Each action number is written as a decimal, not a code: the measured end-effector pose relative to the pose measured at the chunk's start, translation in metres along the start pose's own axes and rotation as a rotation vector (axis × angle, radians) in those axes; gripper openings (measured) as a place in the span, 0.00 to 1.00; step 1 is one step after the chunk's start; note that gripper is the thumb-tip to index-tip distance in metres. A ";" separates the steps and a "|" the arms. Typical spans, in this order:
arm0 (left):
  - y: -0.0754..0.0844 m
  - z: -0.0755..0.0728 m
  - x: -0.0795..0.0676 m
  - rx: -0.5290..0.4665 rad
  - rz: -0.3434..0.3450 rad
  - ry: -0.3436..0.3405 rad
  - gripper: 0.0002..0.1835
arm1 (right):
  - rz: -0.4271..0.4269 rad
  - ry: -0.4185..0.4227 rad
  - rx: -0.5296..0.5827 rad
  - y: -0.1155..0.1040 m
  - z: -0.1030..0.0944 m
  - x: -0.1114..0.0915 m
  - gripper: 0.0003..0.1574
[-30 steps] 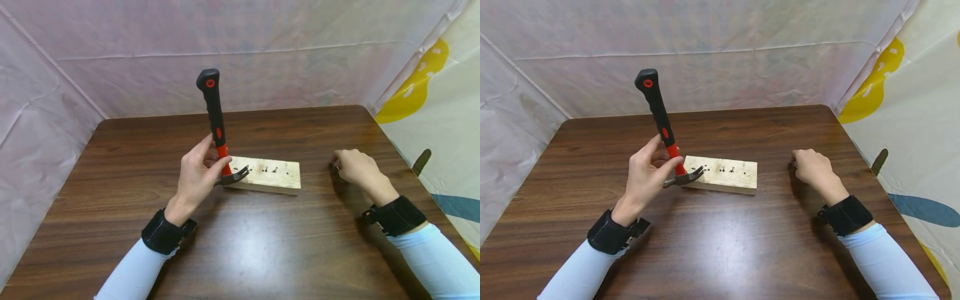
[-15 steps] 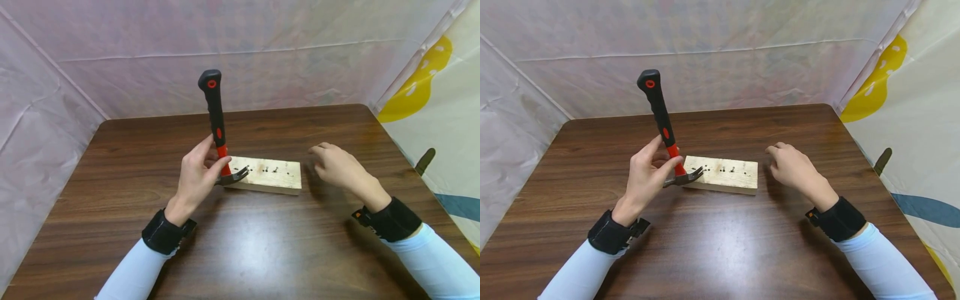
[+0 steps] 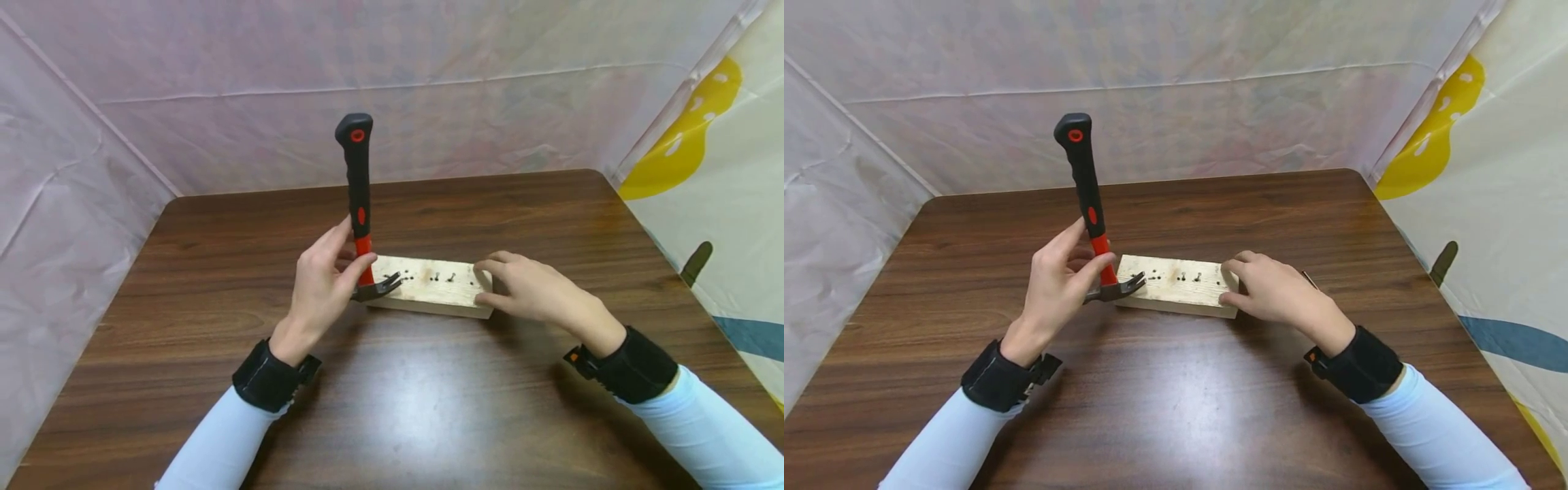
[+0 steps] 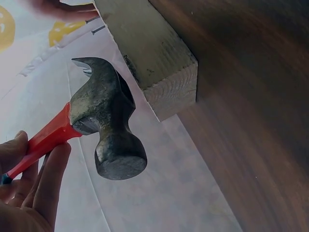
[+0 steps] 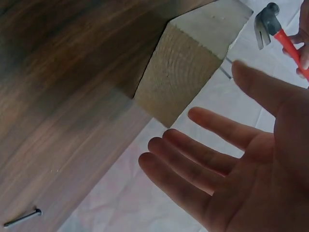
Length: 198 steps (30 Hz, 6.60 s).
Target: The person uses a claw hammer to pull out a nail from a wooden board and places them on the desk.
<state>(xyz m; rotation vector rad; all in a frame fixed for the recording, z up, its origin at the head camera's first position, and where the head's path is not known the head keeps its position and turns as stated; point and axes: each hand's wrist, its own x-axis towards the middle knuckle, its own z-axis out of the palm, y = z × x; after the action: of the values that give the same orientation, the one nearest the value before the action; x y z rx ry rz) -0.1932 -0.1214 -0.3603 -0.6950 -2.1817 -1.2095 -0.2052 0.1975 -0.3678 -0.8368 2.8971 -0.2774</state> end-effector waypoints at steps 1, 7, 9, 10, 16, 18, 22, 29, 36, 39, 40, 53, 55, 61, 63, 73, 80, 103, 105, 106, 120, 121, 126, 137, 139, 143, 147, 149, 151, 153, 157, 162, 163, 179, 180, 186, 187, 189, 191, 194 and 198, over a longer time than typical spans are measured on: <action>0.000 0.000 0.000 0.004 0.003 -0.001 0.35 | -0.006 -0.004 -0.003 -0.001 0.001 0.000 0.36; 0.001 0.001 0.002 0.027 0.017 -0.012 0.36 | -0.038 0.017 -0.013 -0.006 0.002 0.001 0.36; 0.002 0.001 0.002 0.029 0.018 -0.020 0.37 | -0.052 0.026 -0.020 -0.008 0.002 0.001 0.37; 0.002 0.001 0.002 0.029 0.018 -0.024 0.37 | -0.057 0.028 -0.024 -0.008 0.001 0.001 0.37; 0.004 0.004 0.004 0.060 0.026 -0.057 0.38 | -0.068 0.016 -0.044 -0.011 0.001 0.001 0.39; 0.005 0.004 0.004 0.071 0.037 -0.069 0.39 | -0.068 0.010 -0.047 -0.012 0.000 0.001 0.39; 0.006 0.007 0.007 0.080 0.062 -0.088 0.40 | -0.064 0.003 -0.049 -0.012 0.000 0.001 0.38; 0.009 0.015 0.012 0.138 0.120 -0.143 0.41 | -0.079 0.018 -0.029 -0.008 0.003 0.002 0.38; 0.013 0.021 0.016 0.201 0.156 -0.183 0.43 | -0.104 0.048 -0.019 -0.005 0.006 0.003 0.36; 0.014 0.024 0.018 0.201 0.164 -0.186 0.42 | -0.101 0.047 -0.026 -0.006 0.005 0.002 0.36; 0.014 0.025 0.019 0.199 0.170 -0.187 0.43 | -0.102 0.049 -0.027 -0.006 0.005 0.002 0.36; 0.015 0.037 0.026 0.230 0.242 -0.194 0.39 | -0.095 0.047 -0.023 -0.007 0.004 0.000 0.35; 0.016 0.039 0.027 0.230 0.249 -0.198 0.38 | -0.093 0.049 -0.023 -0.007 0.004 0.000 0.36; 0.017 0.044 0.030 0.239 0.258 -0.207 0.37 | -0.092 0.050 -0.015 -0.007 0.005 -0.001 0.36; 0.017 0.045 0.030 0.246 0.257 -0.211 0.37 | -0.093 0.049 -0.016 -0.007 0.006 -0.001 0.36; 0.021 0.051 0.033 0.243 0.269 -0.242 0.38 | -0.105 0.043 -0.022 -0.006 0.006 -0.001 0.38; 0.025 0.056 0.037 0.254 0.270 -0.259 0.36 | -0.094 0.038 -0.022 -0.005 0.006 -0.002 0.38; 0.026 0.056 0.039 0.171 0.164 -0.250 0.27 | -0.115 0.070 -0.024 -0.004 0.009 -0.002 0.37; 0.026 0.055 0.039 0.168 0.160 -0.250 0.27 | -0.114 0.071 -0.021 -0.004 0.009 -0.002 0.38; 0.026 0.055 0.039 0.166 0.158 -0.252 0.27 | -0.113 0.071 -0.019 -0.004 0.009 -0.002 0.38; 0.023 0.049 0.035 0.108 0.080 -0.226 0.26 | -0.128 0.079 -0.012 -0.003 0.009 -0.002 0.37; 0.023 0.049 0.035 0.103 0.073 -0.227 0.26 | -0.129 0.079 -0.011 -0.003 0.009 -0.002 0.37; 0.021 0.048 0.033 0.093 0.051 -0.234 0.26 | -0.130 0.082 -0.011 -0.003 0.010 -0.004 0.37; 0.019 0.046 0.030 0.086 0.051 -0.209 0.26 | -0.127 0.084 0.010 -0.001 0.011 -0.004 0.37; 0.019 0.045 0.029 0.075 0.049 -0.210 0.26 | -0.128 0.084 0.013 -0.001 0.012 -0.004 0.37; 0.019 0.045 0.028 0.066 0.049 -0.204 0.26 | -0.128 0.088 0.015 -0.001 0.012 -0.004 0.37; 0.017 0.045 0.026 0.074 0.061 -0.182 0.26 | -0.134 0.094 0.018 -0.001 0.012 -0.004 0.37; 0.016 0.044 0.026 0.075 0.073 -0.172 0.26 | -0.135 0.093 0.019 -0.001 0.012 -0.004 0.37; 0.015 0.044 0.025 0.070 0.081 -0.165 0.26 | -0.136 0.093 0.021 0.000 0.011 -0.004 0.37; 0.015 0.044 0.024 0.065 0.084 -0.160 0.25 | -0.137 0.092 0.023 0.000 0.011 -0.005 0.37; 0.014 0.044 0.024 0.056 0.082 -0.153 0.24 | -0.137 0.090 0.027 0.000 0.011 -0.005 0.37; 0.013 0.044 0.023 0.057 0.085 -0.147 0.24 | -0.132 0.088 0.033 0.000 0.011 -0.006 0.36; 0.013 0.045 0.023 0.056 0.086 -0.146 0.24 | -0.131 0.088 0.035 0.000 0.011 -0.006 0.36; 0.014 0.045 0.021 0.055 0.093 -0.124 0.25 | -0.131 0.091 0.055 0.001 0.012 -0.007 0.36; 0.014 0.045 0.021 0.057 0.093 -0.124 0.25 | -0.134 0.092 0.055 0.001 0.012 -0.007 0.36; 0.013 0.044 0.019 0.059 0.090 -0.113 0.25 | -0.142 0.097 0.055 0.001 0.013 -0.006 0.36; 0.013 0.044 0.019 0.051 0.089 -0.111 0.25 | -0.143 0.099 0.055 0.001 0.013 -0.006 0.36; 0.012 0.043 0.018 0.039 0.087 -0.103 0.25 | -0.143 0.100 0.054 0.000 0.012 -0.005 0.35; 0.012 0.041 0.018 0.017 0.081 -0.087 0.25 | -0.142 0.099 0.052 0.000 0.012 -0.005 0.35; 0.011 0.038 0.018 -0.019 0.062 -0.055 0.25 | -0.140 0.096 0.049 0.000 0.012 -0.004 0.35; 0.010 0.036 0.017 -0.065 0.038 -0.047 0.25 | -0.138 0.096 0.048 0.000 0.012 -0.005 0.35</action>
<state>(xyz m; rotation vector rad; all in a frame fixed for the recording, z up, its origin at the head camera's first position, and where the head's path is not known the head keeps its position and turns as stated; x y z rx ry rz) -0.2060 -0.0825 -0.3590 -0.7958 -2.1647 -1.2614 -0.1994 0.1982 -0.3794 -1.0454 2.9106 -0.4091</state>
